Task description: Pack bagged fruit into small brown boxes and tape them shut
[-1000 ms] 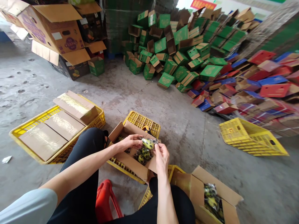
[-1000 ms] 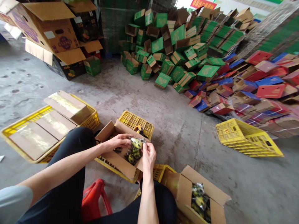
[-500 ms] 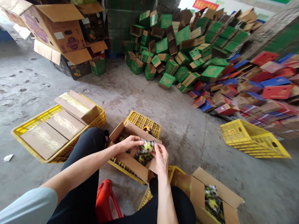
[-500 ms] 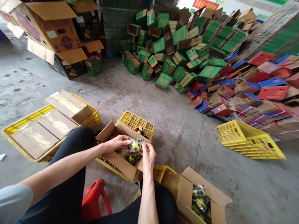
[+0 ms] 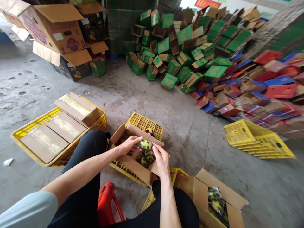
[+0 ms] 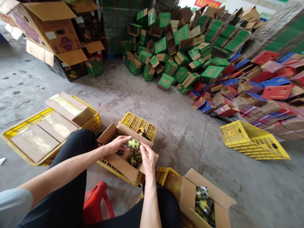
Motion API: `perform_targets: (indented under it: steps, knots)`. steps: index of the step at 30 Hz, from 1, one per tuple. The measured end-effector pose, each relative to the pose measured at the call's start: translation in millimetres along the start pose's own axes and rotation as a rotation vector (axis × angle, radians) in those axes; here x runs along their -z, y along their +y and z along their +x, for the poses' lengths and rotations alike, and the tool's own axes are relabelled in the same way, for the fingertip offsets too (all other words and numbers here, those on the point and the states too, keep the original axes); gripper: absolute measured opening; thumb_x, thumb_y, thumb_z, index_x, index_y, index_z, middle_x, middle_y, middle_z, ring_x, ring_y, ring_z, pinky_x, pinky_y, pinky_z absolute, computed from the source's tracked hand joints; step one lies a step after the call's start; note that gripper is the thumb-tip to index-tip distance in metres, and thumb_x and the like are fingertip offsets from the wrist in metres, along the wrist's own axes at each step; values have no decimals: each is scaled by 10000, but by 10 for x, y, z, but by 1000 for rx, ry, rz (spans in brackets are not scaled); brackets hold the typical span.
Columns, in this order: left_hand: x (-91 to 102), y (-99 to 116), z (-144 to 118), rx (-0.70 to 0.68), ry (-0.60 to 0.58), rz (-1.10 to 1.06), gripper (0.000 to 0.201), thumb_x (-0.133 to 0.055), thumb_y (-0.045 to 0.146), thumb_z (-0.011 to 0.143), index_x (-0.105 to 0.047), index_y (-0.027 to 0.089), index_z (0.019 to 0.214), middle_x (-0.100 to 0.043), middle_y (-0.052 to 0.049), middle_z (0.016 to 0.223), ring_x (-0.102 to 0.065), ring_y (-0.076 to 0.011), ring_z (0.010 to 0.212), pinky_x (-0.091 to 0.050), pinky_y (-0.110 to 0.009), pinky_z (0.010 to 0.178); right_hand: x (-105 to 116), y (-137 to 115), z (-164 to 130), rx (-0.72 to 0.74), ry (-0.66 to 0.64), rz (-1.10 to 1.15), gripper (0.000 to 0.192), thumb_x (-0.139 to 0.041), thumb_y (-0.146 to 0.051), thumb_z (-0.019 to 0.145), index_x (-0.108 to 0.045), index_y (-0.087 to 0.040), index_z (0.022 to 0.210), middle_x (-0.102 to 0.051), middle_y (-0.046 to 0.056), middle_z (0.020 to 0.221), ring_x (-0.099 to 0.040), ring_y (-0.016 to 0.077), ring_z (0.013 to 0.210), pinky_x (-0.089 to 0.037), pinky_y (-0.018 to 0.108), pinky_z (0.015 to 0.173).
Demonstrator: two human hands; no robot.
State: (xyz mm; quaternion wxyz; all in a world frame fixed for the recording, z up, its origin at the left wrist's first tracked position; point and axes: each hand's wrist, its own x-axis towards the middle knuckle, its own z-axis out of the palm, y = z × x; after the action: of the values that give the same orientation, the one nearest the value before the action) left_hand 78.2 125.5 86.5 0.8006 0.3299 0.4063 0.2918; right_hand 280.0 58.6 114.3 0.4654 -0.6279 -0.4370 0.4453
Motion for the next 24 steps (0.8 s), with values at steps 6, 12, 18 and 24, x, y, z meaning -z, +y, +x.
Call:
perform_targets:
  steps: [6,12,18,24]
  knots:
    - [-38,36,-24,59,-87,-14,864,-644,752,892,-498,191,1533,-791,-105,884,-768,-225,747,-569,-305,731,36,91,27,-62,151,31,530,-759,-636,788,-823,-177,1044,-823,117,966,-776,278,781,-655,414,803]
    - [-65,96,-85,-62,-218,66,726,-866,616,764,-679,133,1272,-785,-120,916,-753,-204,783,-541,-293,777,32,40,21,-148,216,79,593,-803,-681,707,-800,-158,988,-808,94,850,-743,253,672,-643,371,696]
    - [-57,91,-69,-108,-186,88,619,-870,646,735,-697,108,986,-751,-94,781,-707,-185,663,-536,-305,702,-1,-4,-7,-136,196,-16,612,-763,-727,728,-795,-160,958,-761,62,695,-699,239,595,-573,323,552]
    - [-69,101,-73,-126,-137,90,635,-865,675,715,-686,113,949,-740,-79,763,-696,-171,648,-528,-289,672,3,-13,-6,-117,174,-69,647,-728,-777,736,-797,-168,943,-724,49,612,-671,238,563,-529,319,521]
